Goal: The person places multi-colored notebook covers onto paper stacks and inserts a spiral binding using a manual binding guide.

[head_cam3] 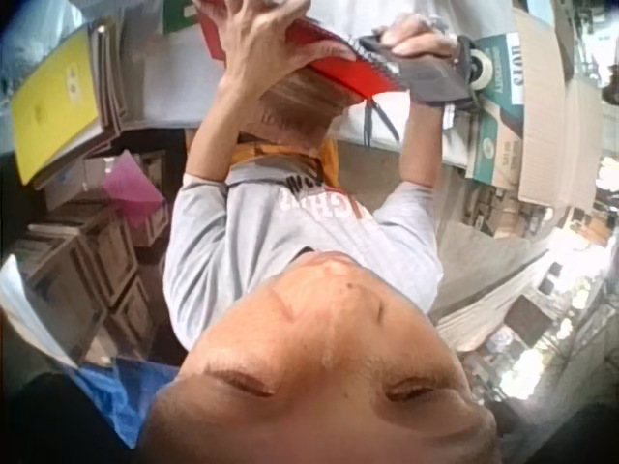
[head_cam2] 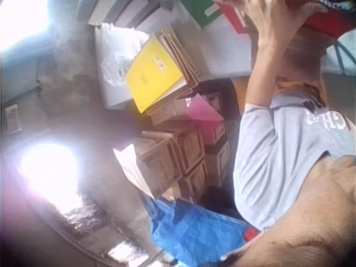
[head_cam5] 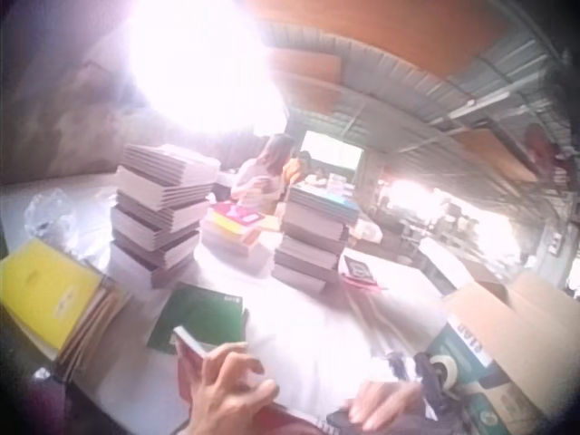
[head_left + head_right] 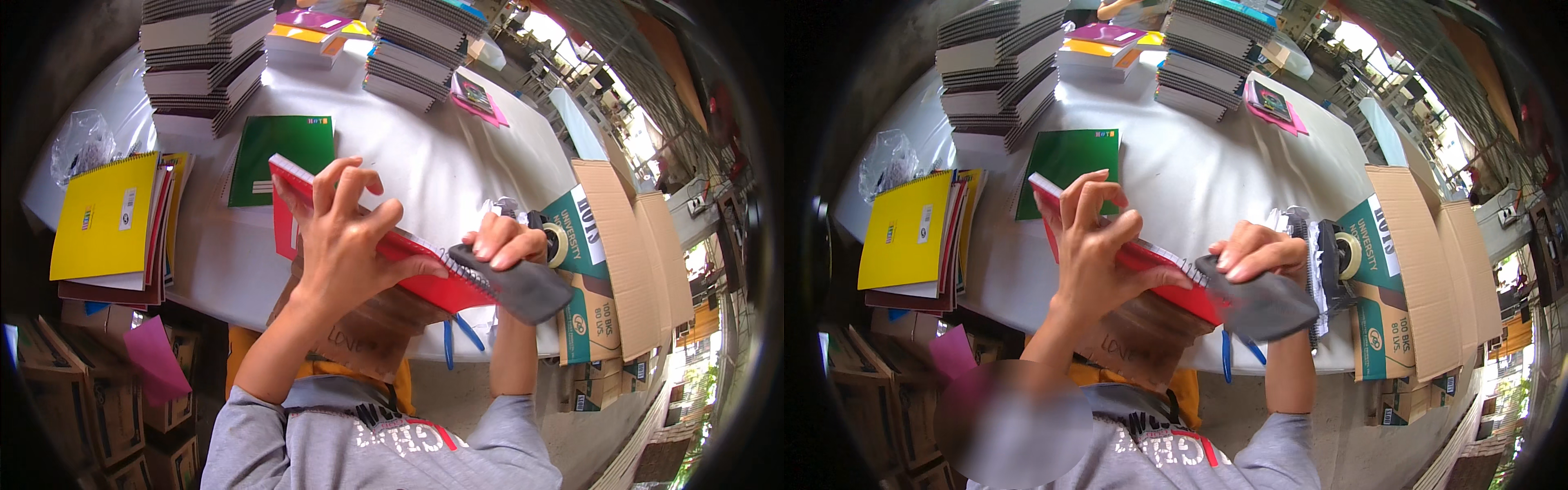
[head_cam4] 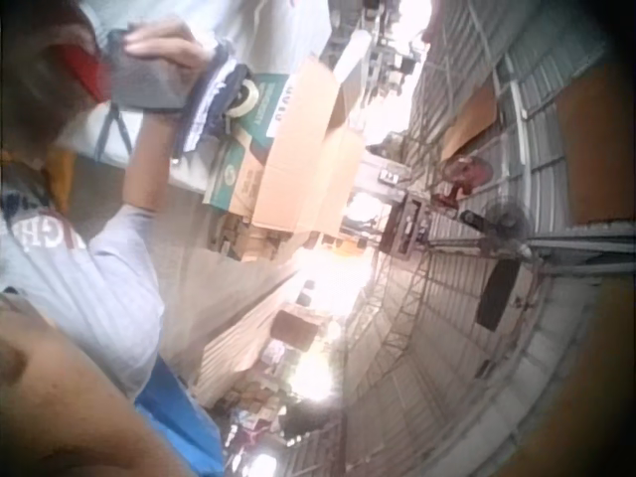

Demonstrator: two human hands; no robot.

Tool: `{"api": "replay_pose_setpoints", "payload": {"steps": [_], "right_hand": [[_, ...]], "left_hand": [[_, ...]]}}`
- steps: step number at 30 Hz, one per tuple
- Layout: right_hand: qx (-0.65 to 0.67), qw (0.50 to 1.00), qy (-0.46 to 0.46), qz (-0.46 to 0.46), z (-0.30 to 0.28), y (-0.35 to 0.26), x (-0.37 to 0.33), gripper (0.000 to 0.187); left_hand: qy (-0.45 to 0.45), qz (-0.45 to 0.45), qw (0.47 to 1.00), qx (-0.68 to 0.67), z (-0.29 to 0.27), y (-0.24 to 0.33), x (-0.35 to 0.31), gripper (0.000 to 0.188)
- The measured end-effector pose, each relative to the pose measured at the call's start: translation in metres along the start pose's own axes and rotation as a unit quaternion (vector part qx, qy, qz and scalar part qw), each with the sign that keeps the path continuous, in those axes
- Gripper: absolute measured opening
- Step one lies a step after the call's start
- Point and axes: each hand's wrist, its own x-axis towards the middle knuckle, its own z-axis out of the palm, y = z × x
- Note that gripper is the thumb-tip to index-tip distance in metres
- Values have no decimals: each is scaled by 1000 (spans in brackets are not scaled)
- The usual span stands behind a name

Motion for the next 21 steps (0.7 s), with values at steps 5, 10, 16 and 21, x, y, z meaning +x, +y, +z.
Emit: {"api": "replay_pose_setpoints", "payload": {"steps": [5,10,16,21], "right_hand": [[-247,962,58,105,0,-5,3,9],[-369,914,21,164,14,-5,29,18],[-258,957,-67,113,18,-7,29,29],[-101,992,-72,31,19,7,37,22]], "left_hand": [[4,11,1000,-8,1,-3,0,51],[8,9,1000,13,1,-5,3,62],[-2,-13,996,85,-14,-18,10,65],[-4,-18,1000,8,-21,-36,12,64]]}}
